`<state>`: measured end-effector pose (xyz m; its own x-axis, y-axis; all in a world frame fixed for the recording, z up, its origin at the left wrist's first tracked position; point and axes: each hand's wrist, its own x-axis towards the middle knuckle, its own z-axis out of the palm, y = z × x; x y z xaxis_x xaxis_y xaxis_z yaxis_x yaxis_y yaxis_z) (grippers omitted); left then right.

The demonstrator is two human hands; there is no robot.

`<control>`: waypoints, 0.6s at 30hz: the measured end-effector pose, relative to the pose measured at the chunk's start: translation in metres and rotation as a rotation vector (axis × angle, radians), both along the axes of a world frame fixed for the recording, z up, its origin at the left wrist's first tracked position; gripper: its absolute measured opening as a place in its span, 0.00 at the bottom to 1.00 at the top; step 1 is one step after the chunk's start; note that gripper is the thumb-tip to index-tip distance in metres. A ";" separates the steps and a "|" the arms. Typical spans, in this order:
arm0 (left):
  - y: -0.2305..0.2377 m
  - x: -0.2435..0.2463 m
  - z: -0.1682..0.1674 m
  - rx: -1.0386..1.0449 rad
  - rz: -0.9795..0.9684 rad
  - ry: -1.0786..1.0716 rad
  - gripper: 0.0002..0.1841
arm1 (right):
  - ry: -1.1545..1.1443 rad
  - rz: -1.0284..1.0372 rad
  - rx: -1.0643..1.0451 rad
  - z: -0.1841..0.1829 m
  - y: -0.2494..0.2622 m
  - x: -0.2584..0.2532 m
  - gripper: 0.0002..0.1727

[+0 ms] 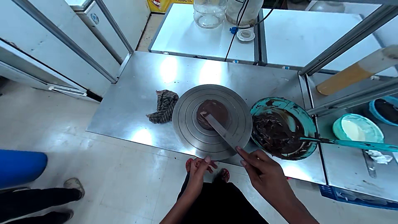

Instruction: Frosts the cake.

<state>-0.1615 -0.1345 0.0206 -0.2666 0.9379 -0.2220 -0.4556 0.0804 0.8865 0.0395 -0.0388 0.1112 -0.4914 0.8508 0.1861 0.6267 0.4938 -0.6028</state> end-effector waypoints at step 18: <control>0.053 -0.069 0.036 -0.258 0.423 0.130 0.19 | 0.095 -0.006 -0.101 -0.003 0.000 0.006 0.21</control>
<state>-0.2306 -0.0813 0.0562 -0.6519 0.6612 -0.3714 -0.3825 0.1362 0.9139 0.0455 -0.0386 0.1080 -0.4709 0.8702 0.1451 0.5671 0.4245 -0.7058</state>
